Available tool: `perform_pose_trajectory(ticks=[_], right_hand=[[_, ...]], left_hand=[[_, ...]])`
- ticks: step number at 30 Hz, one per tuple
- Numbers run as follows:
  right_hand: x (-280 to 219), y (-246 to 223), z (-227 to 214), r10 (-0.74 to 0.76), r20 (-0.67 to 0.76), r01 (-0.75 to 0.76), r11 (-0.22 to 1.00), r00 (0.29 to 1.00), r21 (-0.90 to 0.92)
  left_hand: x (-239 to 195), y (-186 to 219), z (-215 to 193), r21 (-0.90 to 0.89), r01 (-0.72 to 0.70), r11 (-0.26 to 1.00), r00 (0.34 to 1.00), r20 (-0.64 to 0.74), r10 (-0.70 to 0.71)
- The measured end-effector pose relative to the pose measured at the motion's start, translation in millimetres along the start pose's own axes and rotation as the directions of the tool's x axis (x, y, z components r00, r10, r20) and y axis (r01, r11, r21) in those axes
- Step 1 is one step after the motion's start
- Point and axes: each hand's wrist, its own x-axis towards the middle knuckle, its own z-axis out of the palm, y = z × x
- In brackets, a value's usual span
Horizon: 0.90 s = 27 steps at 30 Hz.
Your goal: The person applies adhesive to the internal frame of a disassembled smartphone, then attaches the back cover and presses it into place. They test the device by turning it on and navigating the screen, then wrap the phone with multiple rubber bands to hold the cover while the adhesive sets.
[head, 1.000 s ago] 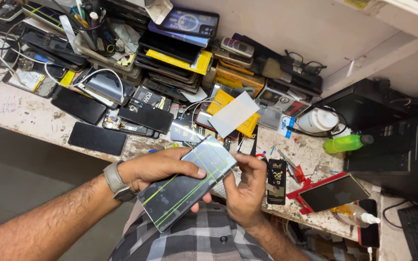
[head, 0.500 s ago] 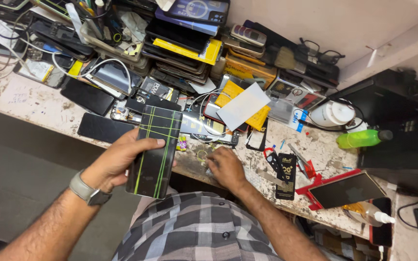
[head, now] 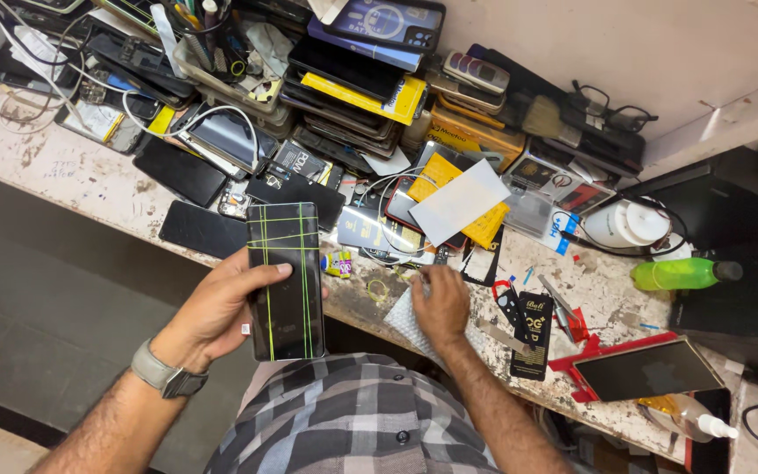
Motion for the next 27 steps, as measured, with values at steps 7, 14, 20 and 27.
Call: perform_pose_trajectory(ticks=[7, 14, 20, 27], right_hand=[[22.7, 7.5, -4.5, -0.241, -0.033, 0.232, 0.956, 0.97, -0.18], [22.5, 3.2, -14.1, -0.197, 0.002, 0.195, 0.968, 0.98, -0.159], [-16.9, 3.9, -62.0, 0.041, 0.273, -0.197, 0.793, 0.961, 0.577], [-59.2, -32.5, -134.9, -0.123, 0.568, -0.523, 0.272, 0.814, 0.808]], left_hand=[[8.7, -6.8, 10.5, -0.031, 0.016, 0.999, 1.0, -0.011, -0.017], [7.8, -6.2, 24.4, -0.151, -0.038, 0.988, 0.997, 0.054, 0.047], [7.3, -6.0, 43.6, -0.246, -0.138, 0.959, 0.983, 0.083, 0.162], [14.0, -11.7, 79.6, -0.301, -0.206, 0.931, 0.949, 0.169, 0.265]])
